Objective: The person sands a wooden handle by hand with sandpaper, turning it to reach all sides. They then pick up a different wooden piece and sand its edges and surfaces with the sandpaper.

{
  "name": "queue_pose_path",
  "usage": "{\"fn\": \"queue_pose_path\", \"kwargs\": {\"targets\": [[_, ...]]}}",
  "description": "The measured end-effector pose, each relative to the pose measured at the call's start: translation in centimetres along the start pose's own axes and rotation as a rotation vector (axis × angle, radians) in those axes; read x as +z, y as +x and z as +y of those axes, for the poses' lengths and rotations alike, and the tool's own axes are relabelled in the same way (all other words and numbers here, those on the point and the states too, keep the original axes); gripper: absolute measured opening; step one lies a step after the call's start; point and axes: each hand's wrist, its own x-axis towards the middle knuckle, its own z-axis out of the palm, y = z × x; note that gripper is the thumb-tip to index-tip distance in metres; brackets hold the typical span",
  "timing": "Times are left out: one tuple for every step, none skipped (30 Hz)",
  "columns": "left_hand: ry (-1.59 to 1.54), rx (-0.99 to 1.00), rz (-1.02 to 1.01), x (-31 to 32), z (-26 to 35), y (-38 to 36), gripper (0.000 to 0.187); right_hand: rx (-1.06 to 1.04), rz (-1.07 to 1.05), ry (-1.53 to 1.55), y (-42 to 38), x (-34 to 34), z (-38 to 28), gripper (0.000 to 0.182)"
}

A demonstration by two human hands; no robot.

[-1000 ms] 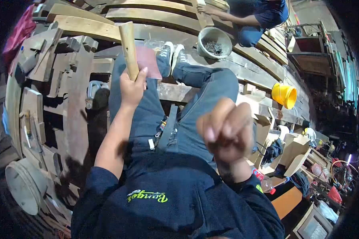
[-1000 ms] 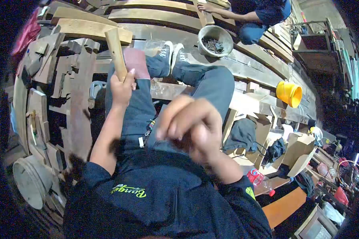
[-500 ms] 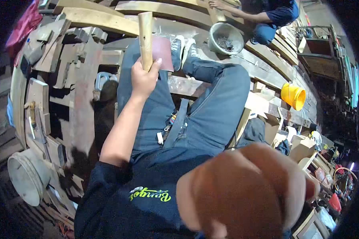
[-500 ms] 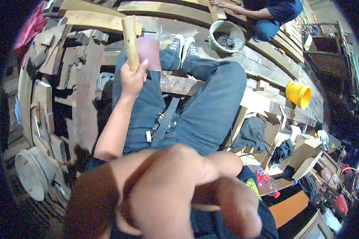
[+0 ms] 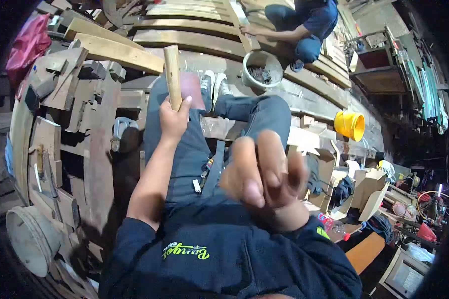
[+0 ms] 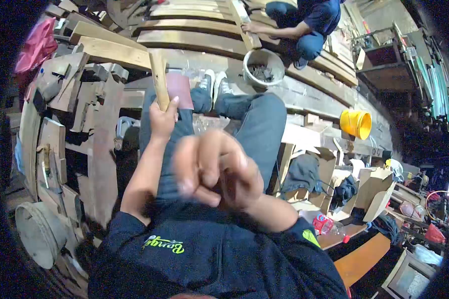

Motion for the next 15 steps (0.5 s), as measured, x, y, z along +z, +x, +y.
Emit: {"fn": "queue_pose_path", "kwargs": {"targets": [[0.031, 0.013, 0.030, 0.0, -0.6, 0.3, 0.017, -0.029, 0.114, -0.110, -0.7, -1.8, 0.2, 0.037], [0.027, 0.020, 0.037, -0.1, -0.3, 0.3, 0.017, -0.137, 0.338, -0.376, -1.7, -4.3, 1.2, 0.039], [0.000, 0.002, 0.022, -0.1, -0.1, 0.3, 0.018, -0.113, 0.517, -0.643, -2.6, -5.9, 0.8, 0.035], [-0.025, -0.022, 0.005, -0.2, 0.0, 0.1, 0.019, -0.127, 0.621, -0.804, -3.6, -8.0, 0.7, 0.028], [0.006, 0.008, 0.025, -0.2, -0.1, 0.1, 0.018, -0.074, 0.645, -0.995, -4.5, -9.8, 0.0, 0.022], [0.004, 0.013, 0.028, -0.1, -0.2, 0.2, 0.018, -0.058, 0.652, -1.218, -5.2, -11.5, -0.3, 0.018], [-0.022, 0.009, 0.022, -0.1, -0.1, 0.2, 0.018, -0.082, 0.582, -1.575, -5.8, -13.3, -0.8, 0.022], [-0.051, 0.002, 0.013, -0.1, 0.1, 0.0, 0.018, -0.105, 0.497, -1.930, -6.7, -15.0, -1.1, 0.028], [-0.046, 0.003, 0.006, 0.0, 0.6, -0.1, 0.017, -0.038, 0.435, -2.018, -7.9, -16.9, -1.0, 0.033], [-0.054, 0.010, 0.006, 0.0, 0.6, -0.2, 0.017, 0.033, 0.369, -2.104, -8.4, -17.1, -0.8, 0.038], [-0.065, 0.009, -0.006, -0.1, 0.7, -0.3, 0.017, 0.163, 0.271, -2.254, -9.4, -16.8, -0.3, 0.039], [-0.075, 0.009, -0.015, -0.2, 0.6, -0.3, 0.017, 0.172, 0.214, -2.346, -9.9, -16.4, 0.5, 0.037], [-0.055, -0.011, -0.012, -0.2, 0.4, -0.2, 0.017, 0.223, 0.127, -2.352, -10.0, -15.2, 1.0, 0.035], [-0.062, -0.004, -0.006, -0.4, 0.2, -0.2, 0.017, 0.275, 0.041, -2.356, -10.2, -14.2, 1.2, 0.033], [-0.061, 0.014, -0.017, -0.5, 0.3, -0.2, 0.017, 0.342, -0.137, -2.231, -10.7, -13.8, 1.5, 0.031]]}}
